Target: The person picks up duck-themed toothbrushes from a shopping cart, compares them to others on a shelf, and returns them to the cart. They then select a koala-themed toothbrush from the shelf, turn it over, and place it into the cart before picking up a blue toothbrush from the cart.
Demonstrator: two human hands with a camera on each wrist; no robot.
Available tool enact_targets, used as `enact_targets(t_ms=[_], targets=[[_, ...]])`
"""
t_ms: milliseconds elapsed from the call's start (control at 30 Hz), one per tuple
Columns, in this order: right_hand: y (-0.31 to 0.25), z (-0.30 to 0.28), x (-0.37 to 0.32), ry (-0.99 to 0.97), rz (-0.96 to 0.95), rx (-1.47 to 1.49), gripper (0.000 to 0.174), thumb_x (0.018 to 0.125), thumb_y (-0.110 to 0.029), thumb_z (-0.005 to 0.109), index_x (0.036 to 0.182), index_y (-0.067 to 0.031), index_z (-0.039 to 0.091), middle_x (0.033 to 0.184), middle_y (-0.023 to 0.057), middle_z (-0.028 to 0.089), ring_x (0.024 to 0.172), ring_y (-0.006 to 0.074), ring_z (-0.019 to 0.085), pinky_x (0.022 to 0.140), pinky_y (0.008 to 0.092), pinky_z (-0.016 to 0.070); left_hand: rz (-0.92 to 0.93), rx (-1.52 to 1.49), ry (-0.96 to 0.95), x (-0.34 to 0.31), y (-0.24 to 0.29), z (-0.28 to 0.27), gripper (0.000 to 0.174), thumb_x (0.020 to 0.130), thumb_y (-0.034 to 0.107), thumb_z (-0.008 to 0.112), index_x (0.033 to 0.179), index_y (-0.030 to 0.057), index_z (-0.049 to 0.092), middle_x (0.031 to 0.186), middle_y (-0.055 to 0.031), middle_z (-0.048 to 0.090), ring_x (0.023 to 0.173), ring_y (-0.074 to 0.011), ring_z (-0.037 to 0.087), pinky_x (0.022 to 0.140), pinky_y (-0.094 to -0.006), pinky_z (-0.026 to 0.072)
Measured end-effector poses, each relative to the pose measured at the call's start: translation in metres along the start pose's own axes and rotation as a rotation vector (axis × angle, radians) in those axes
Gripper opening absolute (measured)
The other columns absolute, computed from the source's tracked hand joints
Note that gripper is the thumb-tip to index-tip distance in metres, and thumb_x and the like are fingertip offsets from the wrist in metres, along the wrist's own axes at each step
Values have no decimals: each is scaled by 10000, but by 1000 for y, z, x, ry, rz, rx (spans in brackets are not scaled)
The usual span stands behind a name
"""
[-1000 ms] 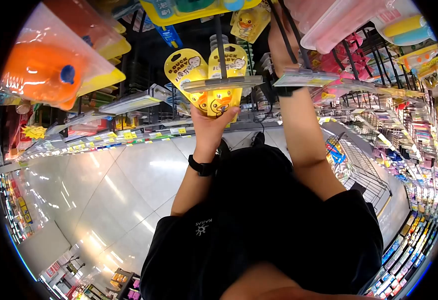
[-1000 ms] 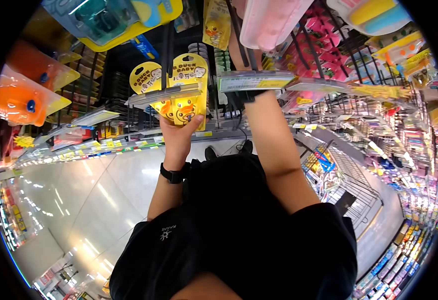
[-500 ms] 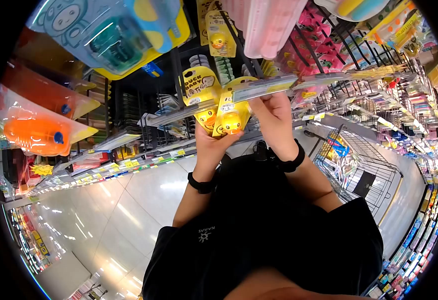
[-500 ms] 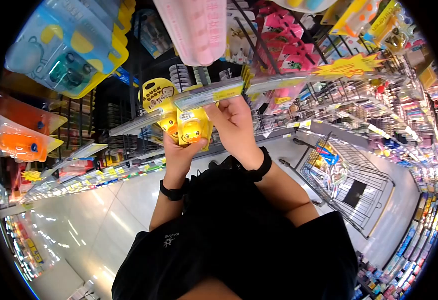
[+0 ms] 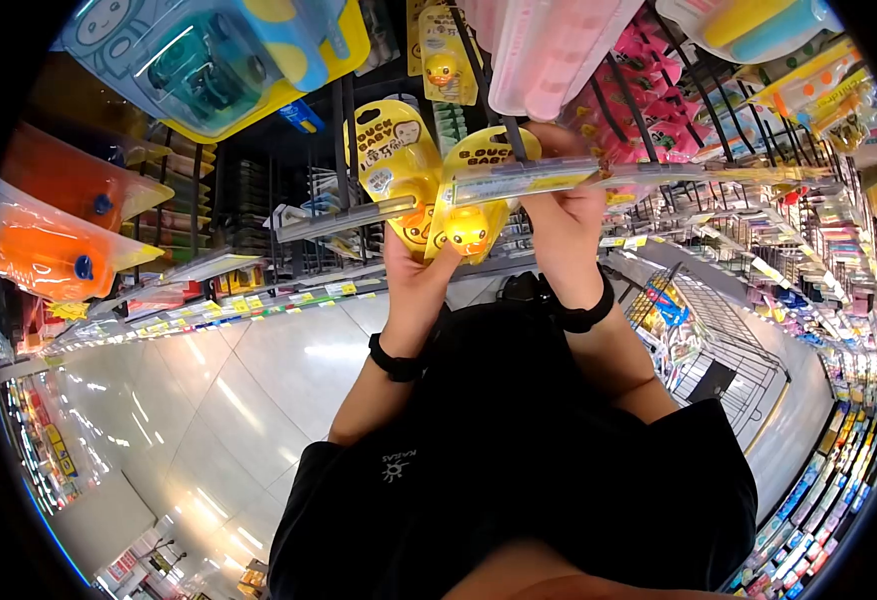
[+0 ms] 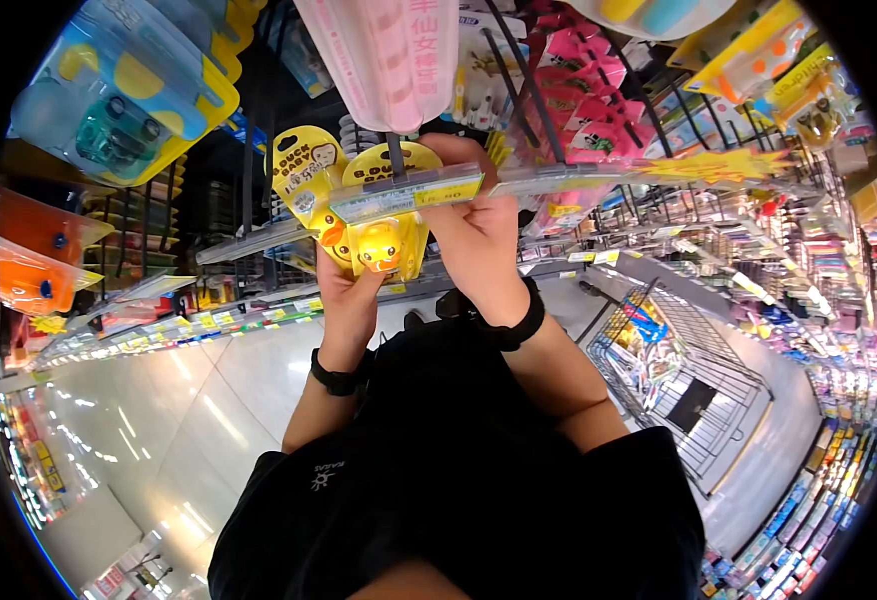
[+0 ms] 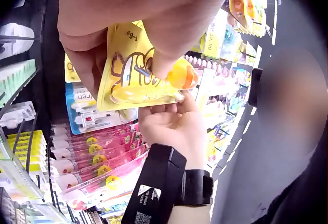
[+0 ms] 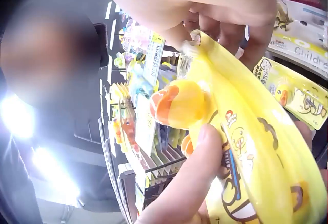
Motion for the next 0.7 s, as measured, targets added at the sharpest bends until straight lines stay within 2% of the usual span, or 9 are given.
enact_targets(t_ms=[367, 467, 533, 567, 600, 667, 700], targets=[[1, 3, 3, -65, -87, -25, 370, 907, 53, 646, 1268, 23, 570, 1188, 69, 626, 1054, 121, 609, 901, 269, 502, 17, 81, 38, 3, -16, -5, 535, 885, -18, 712, 1339, 33, 432, 1273, -91, 615, 1108, -177, 642, 949, -327, 526], [8, 2, 8, -39, -59, -126, 345, 930, 34, 597, 1272, 35, 552, 1146, 87, 634, 990, 119, 600, 882, 266, 482, 5, 106, 56, 3, -24, -10, 518, 887, -18, 711, 1327, 24, 441, 1264, -96, 619, 1093, -174, 646, 940, -326, 532], [7, 3, 14, -36, -133, -205, 353, 937, 25, 596, 1286, 18, 543, 1143, 89, 636, 989, 114, 596, 873, 259, 477, 7, 100, 79, 8, -25, -7, 494, 889, -16, 711, 1308, 11, 451, 1234, -98, 632, 1073, -166, 649, 918, -317, 538], [6, 4, 16, -30, -81, -172, 369, 957, -5, 598, 1314, -4, 504, 1111, 88, 639, 970, 107, 589, 850, 252, 477, 15, 77, 85, 10, -23, -3, 403, 908, -15, 685, 1268, -19, 505, 1192, -98, 654, 1043, -145, 650, 895, -300, 537], [8, 5, 18, -30, -79, -175, 369, 957, -5, 598, 1314, -4, 504, 1111, 88, 639, 970, 107, 589, 850, 252, 477, 12, 75, 85, 13, -20, 0, 403, 908, -15, 685, 1268, -19, 505, 1192, -98, 654, 1043, -145, 650, 895, -300, 537], [14, 6, 32, 8, -170, -236, 339, 981, -40, 595, 1294, -10, 469, 1099, 91, 630, 984, 101, 578, 858, 248, 471, -38, 111, 70, 24, -19, 2, 425, 915, -30, 653, 1301, 30, 484, 1218, -76, 631, 1085, -149, 624, 951, -316, 513], [16, 9, 37, -54, -256, -195, 309, 988, -65, 602, 1254, -21, 449, 1168, 109, 609, 1044, 114, 582, 897, 261, 473, 21, 74, 69, 29, -19, 2, 398, 924, -23, 644, 1288, 27, 491, 1202, -79, 631, 1067, -138, 622, 935, -309, 516]])
Point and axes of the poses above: each hand's wrist, its own x-axis towards the middle knuckle, its own z-axis out of the palm, y = z × x, the point moved 6 cm from there along x, towards the middle knuckle
